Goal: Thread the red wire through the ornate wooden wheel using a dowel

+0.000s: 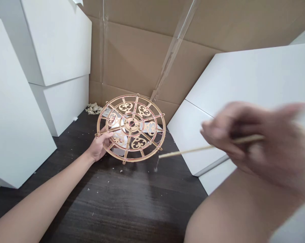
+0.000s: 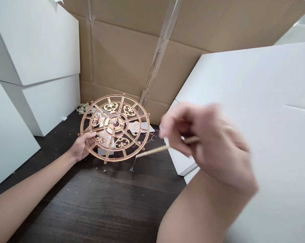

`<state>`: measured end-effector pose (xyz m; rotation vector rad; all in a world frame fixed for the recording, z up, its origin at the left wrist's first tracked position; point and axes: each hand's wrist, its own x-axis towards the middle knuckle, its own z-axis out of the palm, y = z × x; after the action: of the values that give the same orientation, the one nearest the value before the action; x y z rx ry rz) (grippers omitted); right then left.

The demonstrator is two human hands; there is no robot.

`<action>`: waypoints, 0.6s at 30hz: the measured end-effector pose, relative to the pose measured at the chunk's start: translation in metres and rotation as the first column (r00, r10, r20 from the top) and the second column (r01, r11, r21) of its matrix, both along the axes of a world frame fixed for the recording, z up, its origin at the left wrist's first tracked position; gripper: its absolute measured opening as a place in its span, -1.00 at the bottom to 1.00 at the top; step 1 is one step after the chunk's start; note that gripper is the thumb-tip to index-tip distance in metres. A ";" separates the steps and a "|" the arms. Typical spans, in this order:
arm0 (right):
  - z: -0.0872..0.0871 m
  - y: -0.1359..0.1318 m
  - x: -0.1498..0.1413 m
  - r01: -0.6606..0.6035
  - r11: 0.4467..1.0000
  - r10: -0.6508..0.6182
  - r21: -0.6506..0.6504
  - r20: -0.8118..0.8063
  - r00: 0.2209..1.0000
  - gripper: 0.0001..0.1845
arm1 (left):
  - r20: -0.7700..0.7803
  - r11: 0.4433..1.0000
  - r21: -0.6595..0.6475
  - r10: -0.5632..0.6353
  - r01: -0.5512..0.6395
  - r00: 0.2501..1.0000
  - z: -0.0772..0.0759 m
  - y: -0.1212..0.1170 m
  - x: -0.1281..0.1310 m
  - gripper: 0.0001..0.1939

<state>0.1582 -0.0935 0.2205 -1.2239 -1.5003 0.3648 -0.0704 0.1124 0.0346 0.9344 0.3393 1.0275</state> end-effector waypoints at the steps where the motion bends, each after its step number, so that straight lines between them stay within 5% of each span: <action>1: 0.000 0.005 -0.008 -0.048 0.999 0.047 0.014 0.073 0.996 -0.31 | 0.000 1.000 -0.003 0.002 -0.002 1.000 -0.001 0.000 0.000 -0.34; 9: -0.023 0.071 -0.009 -0.151 0.974 0.176 -0.167 0.152 0.973 -0.23 | -0.006 0.999 0.039 -0.011 0.011 1.000 -0.004 0.002 0.000 -0.28; 18: -0.026 0.071 -0.003 -0.099 0.988 0.113 -0.115 0.123 0.986 -0.27 | 0.024 1.000 0.013 -0.005 0.005 1.000 -0.001 0.000 0.000 -0.33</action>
<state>0.1547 -0.0221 0.1940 -1.2757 -1.6801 0.4501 -0.0700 0.1124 0.0333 0.9333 0.3109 1.0366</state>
